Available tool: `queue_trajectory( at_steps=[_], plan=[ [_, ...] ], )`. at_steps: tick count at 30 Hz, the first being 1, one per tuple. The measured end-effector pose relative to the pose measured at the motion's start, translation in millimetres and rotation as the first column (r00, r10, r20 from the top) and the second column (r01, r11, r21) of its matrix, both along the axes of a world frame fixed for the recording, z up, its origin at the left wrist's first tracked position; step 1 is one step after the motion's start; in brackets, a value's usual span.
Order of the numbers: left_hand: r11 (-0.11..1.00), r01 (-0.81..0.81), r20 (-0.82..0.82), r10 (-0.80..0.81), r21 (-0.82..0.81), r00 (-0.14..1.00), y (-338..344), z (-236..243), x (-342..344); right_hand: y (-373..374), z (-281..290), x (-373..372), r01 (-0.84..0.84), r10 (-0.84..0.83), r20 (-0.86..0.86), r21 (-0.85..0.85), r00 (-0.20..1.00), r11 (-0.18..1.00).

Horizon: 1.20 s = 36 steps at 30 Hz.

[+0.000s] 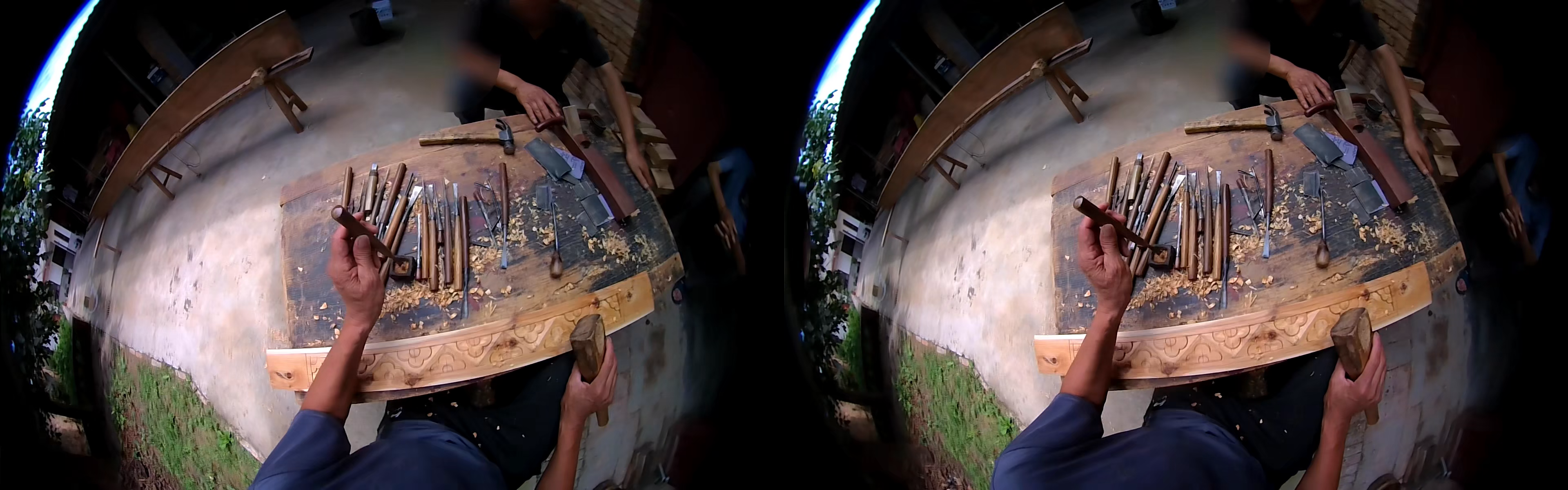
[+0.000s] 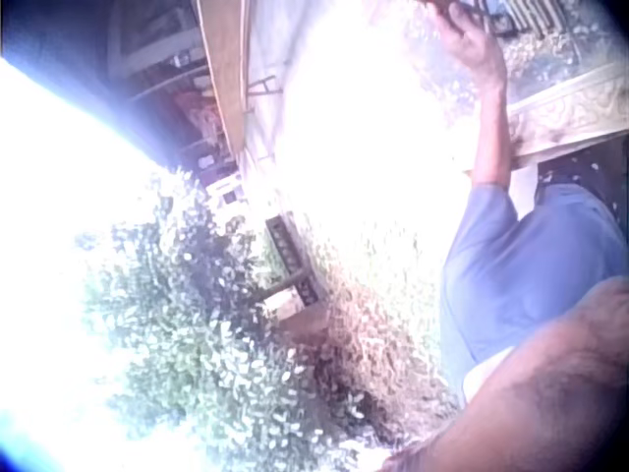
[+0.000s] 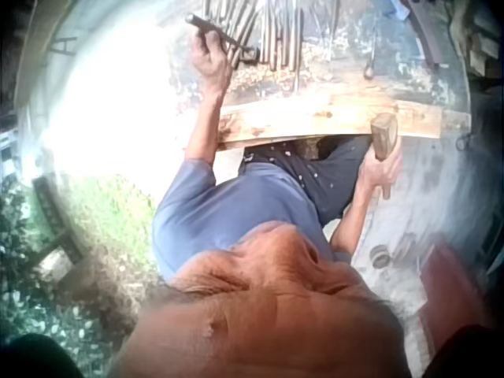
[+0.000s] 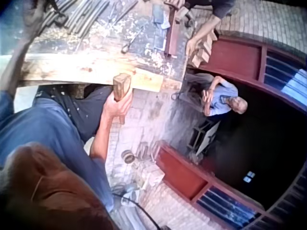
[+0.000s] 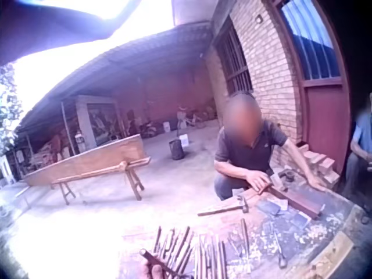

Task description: The person carves a decorative floral pattern into a wooden board using a chisel and a wooden mallet. They repeatedly position the chisel and strike it to remove wood shavings, gradually deepening the design along the board's edge.

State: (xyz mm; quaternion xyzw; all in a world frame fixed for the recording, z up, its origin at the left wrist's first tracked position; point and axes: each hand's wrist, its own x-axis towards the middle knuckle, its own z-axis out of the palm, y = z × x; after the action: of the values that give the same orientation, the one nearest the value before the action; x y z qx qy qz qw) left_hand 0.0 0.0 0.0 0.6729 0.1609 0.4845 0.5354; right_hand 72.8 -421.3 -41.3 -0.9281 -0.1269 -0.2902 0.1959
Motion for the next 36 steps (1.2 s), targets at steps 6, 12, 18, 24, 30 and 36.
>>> queue_trajectory(
  at_steps=[6, 12, 18, 24, 30, 36],
  plan=[
    [0.970, -0.120, -0.031, 0.129, 0.210, 0.991, 15, -4, 20, 5, 5, -4, -0.023, 0.023, 0.025, 0.015, 0.999, 1.000],
    [0.975, -0.129, -0.145, 0.156, 0.180, 0.977, 18, -14, 33, 5, 14, -5, -0.022, 0.016, 0.065, 0.092, 0.998, 0.996],
    [0.971, -0.163, -0.401, 0.222, 0.176, 0.889, 28, -49, 15, 6, 15, -14, -0.051, 0.043, 0.064, 0.140, 0.997, 0.989],
    [0.839, -0.189, -0.208, 0.334, 0.510, 0.919, 11, -44, -14, 4, 20, -19, -0.080, 0.069, 0.071, 0.175, 0.995, 0.981],
    [0.982, 0.059, -0.112, -0.080, -0.177, 0.990, -52, -38, -37, 3, 18, -19, -0.083, 0.065, 0.103, 0.179, 0.993, 0.980],
    [0.984, 0.155, -0.268, -0.174, -0.091, 0.947, -100, -85, -51, 5, 24, -29, -0.090, 0.075, 0.097, 0.166, 0.993, 0.982]
  ],
)
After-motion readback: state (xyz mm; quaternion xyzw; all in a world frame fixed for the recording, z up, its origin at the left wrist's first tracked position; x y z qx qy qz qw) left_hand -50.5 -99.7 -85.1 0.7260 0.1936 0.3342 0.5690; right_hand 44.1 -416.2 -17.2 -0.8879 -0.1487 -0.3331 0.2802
